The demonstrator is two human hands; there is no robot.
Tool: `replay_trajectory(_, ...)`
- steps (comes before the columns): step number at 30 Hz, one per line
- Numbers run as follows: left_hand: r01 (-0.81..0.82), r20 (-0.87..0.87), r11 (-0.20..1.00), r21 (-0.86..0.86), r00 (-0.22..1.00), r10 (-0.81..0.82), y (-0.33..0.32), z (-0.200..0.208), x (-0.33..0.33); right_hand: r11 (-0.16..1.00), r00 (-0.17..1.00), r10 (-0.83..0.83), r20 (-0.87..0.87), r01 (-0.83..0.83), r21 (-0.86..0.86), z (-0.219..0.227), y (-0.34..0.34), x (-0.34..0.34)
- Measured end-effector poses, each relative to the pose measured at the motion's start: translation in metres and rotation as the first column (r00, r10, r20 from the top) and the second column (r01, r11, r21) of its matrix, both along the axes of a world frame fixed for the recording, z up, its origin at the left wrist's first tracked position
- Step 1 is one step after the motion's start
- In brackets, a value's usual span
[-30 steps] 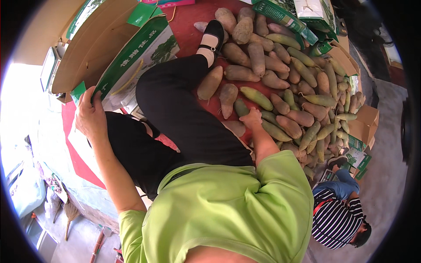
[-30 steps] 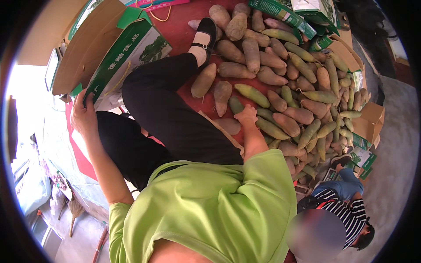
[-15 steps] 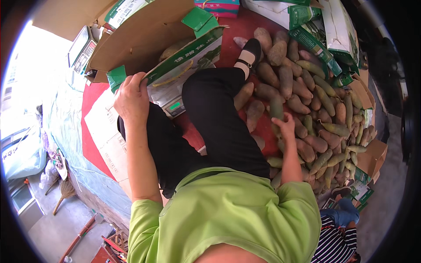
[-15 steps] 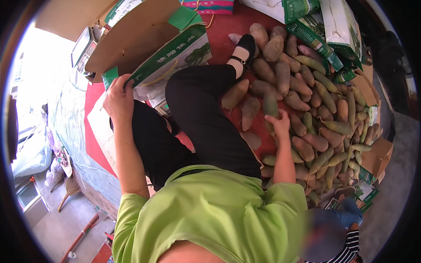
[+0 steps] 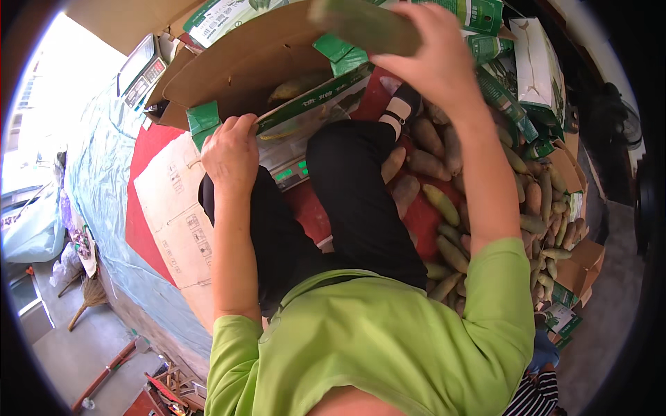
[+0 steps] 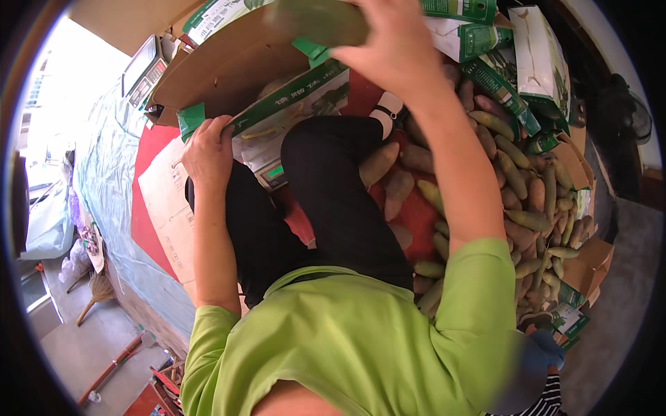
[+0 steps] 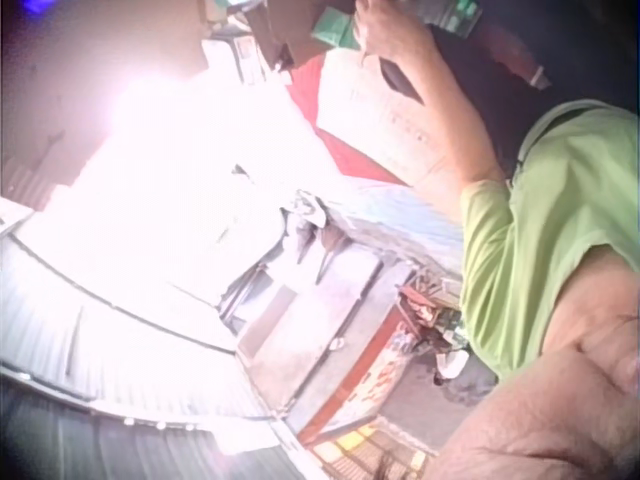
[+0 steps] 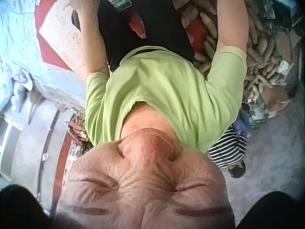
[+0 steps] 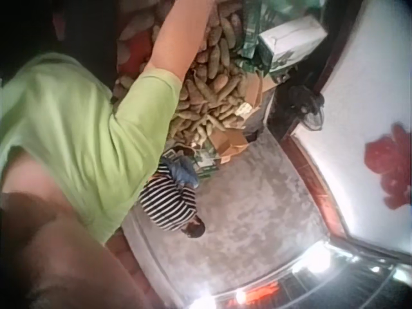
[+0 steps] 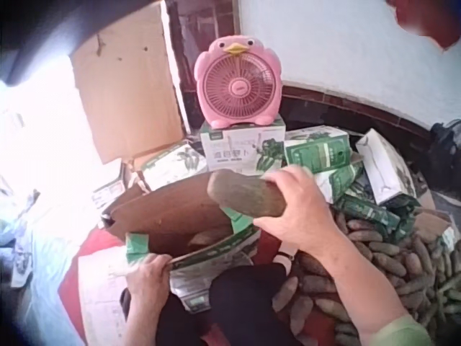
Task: Sorting vegetables from a pile and placing them into cardboard boxes for packaging.
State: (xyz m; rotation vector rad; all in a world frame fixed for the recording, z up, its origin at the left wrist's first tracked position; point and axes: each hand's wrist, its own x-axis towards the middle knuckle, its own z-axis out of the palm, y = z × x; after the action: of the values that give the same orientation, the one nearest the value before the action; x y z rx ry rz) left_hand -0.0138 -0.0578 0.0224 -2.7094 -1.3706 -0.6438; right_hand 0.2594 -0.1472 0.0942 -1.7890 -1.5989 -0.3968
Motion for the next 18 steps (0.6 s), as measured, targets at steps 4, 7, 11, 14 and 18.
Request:
replay_trajectory(4,-0.01,-0.022,1.0,-0.004,1.0,0.01,0.0,0.0,-0.002,0.974,0.977,0.21,-0.036,-0.206,0.093,-0.014,0.052,-0.03)
replay_trajectory(7,-0.016,-0.024,1.0,-0.009,1.0,0.015,0.002,-0.001,-0.005,0.955,0.955,0.253,-0.153,-0.221,0.197,-0.032,0.042,-0.022)
replay_trajectory(11,-0.023,0.005,1.0,-0.02,1.0,0.023,0.003,0.0,-0.003,0.999,0.918,-0.016,-0.397,0.03,0.028,-0.086,-0.024,0.023)
replay_trajectory(14,-0.029,-0.001,1.0,0.0,1.0,0.029,0.002,-0.001,-0.002,0.971,0.712,-0.236,-0.661,0.197,-0.134,-0.169,-0.102,0.059)
replay_trajectory(18,-0.029,-0.017,1.0,-0.003,0.999,0.029,0.001,-0.001,0.002,0.833,0.573,-0.545,-0.613,0.287,-0.472,-0.279,-0.231,0.06)
